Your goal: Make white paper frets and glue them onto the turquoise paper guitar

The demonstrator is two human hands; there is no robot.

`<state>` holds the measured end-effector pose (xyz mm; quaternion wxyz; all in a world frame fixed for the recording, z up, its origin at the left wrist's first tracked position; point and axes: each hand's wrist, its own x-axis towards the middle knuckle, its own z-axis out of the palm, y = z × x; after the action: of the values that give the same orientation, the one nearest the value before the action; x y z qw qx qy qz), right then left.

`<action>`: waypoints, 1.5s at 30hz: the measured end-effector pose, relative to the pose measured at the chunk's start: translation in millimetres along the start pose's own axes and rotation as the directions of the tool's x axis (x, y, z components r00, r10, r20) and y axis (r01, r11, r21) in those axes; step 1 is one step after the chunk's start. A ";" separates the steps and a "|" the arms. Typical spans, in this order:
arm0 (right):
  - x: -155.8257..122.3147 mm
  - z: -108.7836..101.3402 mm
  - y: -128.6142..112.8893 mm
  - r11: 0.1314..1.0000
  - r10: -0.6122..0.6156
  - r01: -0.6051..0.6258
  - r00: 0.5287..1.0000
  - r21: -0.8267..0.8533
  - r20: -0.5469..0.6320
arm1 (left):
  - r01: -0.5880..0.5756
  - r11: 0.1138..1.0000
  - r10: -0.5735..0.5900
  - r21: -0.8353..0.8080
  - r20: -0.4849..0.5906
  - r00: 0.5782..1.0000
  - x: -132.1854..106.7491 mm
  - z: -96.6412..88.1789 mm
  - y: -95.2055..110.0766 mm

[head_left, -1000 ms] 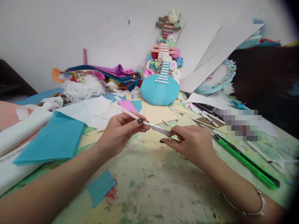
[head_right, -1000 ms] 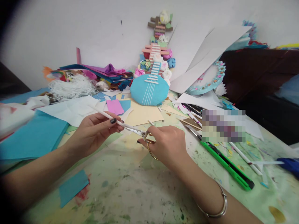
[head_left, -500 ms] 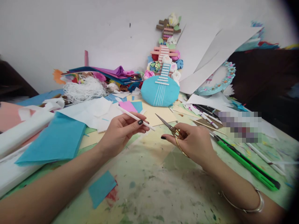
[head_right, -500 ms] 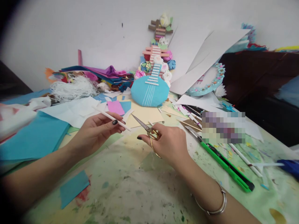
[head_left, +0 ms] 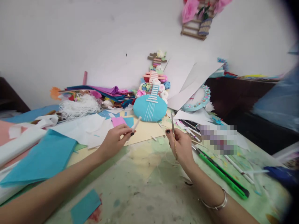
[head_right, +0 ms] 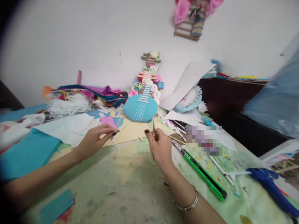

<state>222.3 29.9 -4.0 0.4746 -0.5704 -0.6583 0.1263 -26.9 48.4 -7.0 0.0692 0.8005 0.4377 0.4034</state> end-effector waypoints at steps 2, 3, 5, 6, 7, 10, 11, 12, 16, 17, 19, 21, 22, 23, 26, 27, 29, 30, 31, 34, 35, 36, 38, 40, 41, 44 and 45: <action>4.2 -1.9 3.8 0.990 0.088 -0.084 0.996 0.111 -0.030 | -0.200 0.952 0.206 0.233 -0.002 0.979 27.1 3.7 -7.7; 5.6 -2.5 5.3 0.980 0.123 -0.117 0.992 0.161 -0.031 | -0.275 0.895 0.281 0.351 0.033 0.959 43.8 6.4 -11.0; 7.2 -2.8 7.6 0.960 0.165 -0.156 0.986 0.233 -0.023 | -0.336 0.763 0.322 0.552 0.126 0.938 79.8 14.3 -16.5; 7.7 -2.5 8.5 0.951 0.177 -0.167 0.984 0.258 -0.015 | -0.337 0.740 0.321 0.582 0.135 0.937 97.4 19.7 -18.8; 8.1 -2.1 9.3 0.943 0.187 -0.178 0.982 0.280 -0.005 | -0.343 0.723 0.323 0.599 0.146 0.935 113.5 26.1 -21.1; 9.9 -1.8 10.8 0.922 0.213 -0.203 0.977 0.330 0.007 | -0.340 0.676 0.311 0.654 0.164 0.936 149.8 50.0 -28.6; 10.6 -2.3 10.7 0.915 0.222 -0.211 0.975 0.344 0.007 | -0.329 0.665 0.303 0.671 0.161 0.939 157.6 58.6 -31.3; 11.4 -3.0 10.4 0.909 0.232 -0.219 0.973 0.356 0.007 | -0.325 0.655 0.297 0.683 0.163 0.941 163.5 66.9 -34.0; 13.1 -6.2 7.4 0.887 0.254 -0.238 0.967 0.395 0.011 | -0.300 0.630 0.264 0.716 0.166 0.950 176.3 91.5 -44.4; 13.1 -6.4 6.7 0.881 0.259 -0.244 0.966 0.405 0.020 | -0.289 0.627 0.251 0.724 0.163 0.954 178.1 95.1 -46.8; 12.5 -5.7 5.7 0.871 0.270 -0.265 0.962 0.414 0.047 | -0.262 0.620 0.222 0.740 0.156 0.963 181.1 100.1 -52.0; 11.5 -4.3 5.5 0.867 0.279 -0.281 0.958 0.412 0.066 | -0.234 0.613 0.190 0.755 0.147 0.971 182.7 104.1 -56.9; 10.8 -3.5 5.6 0.867 0.280 -0.284 0.957 0.409 0.070 | -0.220 0.611 0.175 0.760 0.142 0.974 182.8 106.4 -59.1; 10.2 -2.8 5.6 0.867 0.283 -0.286 0.957 0.407 0.070 | -0.207 0.610 0.161 0.765 0.136 0.977 182.6 109.1 -60.8; 8.7 -1.8 5.5 0.861 0.287 -0.295 0.954 0.416 0.081 | -0.165 0.618 0.119 0.768 0.116 0.986 179.8 119.0 -62.8; 8.3 -1.6 5.4 0.859 0.287 -0.295 0.954 0.419 0.084 | -0.148 0.625 0.105 0.767 0.106 0.989 178.7 122.4 -62.5; 7.7 -1.3 5.4 0.855 0.284 -0.295 0.955 0.427 0.090 | -0.110 0.642 0.077 0.759 0.080 0.994 177.0 128.5 -61.1; 7.6 -1.1 5.4 0.852 0.284 -0.296 0.954 0.431 0.093 | -0.092 0.651 0.064 0.754 0.067 0.996 176.6 130.7 -60.3; 7.5 -0.8 5.5 0.849 0.286 -0.299 0.953 0.436 0.096 | -0.077 0.659 0.053 0.748 0.056 0.997 176.3 132.5 -59.6; 7.4 0.3 6.0 0.832 0.287 -0.310 0.950 0.461 0.122 | -0.044 0.678 0.026 0.734 0.036 0.999 175.9 135.3 -58.1; 7.3 0.6 6.1 0.830 0.285 -0.311 0.950 0.463 0.128 | -0.037 0.683 0.020 0.729 0.032 0.999 175.4 136.0 -57.6; 7.1 1.0 6.2 0.830 0.284 -0.312 0.950 0.462 0.132 | -0.029 0.689 0.014 0.725 0.027 1.000 174.7 136.8 -56.9; 6.6 1.7 6.2 0.836 0.282 -0.311 0.950 0.451 0.134 | -0.014 0.698 0.002 0.716 0.017 1.000 172.5 139.1 -54.5; 6.0 2.7 5.8 0.841 0.280 -0.311 0.951 0.442 0.135 | 0.004 0.706 -0.014 0.708 0.008 1.000 169.8 142.1 -50.6; 5.6 3.3 5.4 0.844 0.279 -0.311 0.950 0.437 0.137 | 0.014 0.710 -0.024 0.704 0.004 1.000 168.5 143.8 -48.3; 4.7 4.9 3.9 0.861 0.270 -0.304 0.953 0.407 0.141 | 0.036 0.725 -0.053 0.687 0.003 0.999 165.9 148.8 -40.5; 4.5 5.2 3.3 0.867 0.264 -0.299 0.954 0.398 0.142 | 0.043 0.731 -0.064 0.680 0.005 0.998 165.4 150.4 -38.0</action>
<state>220.8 36.8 -6.9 0.5336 -0.5407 -0.5451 0.3546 103.1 233.1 -27.9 -0.2103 0.7632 0.5766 0.2022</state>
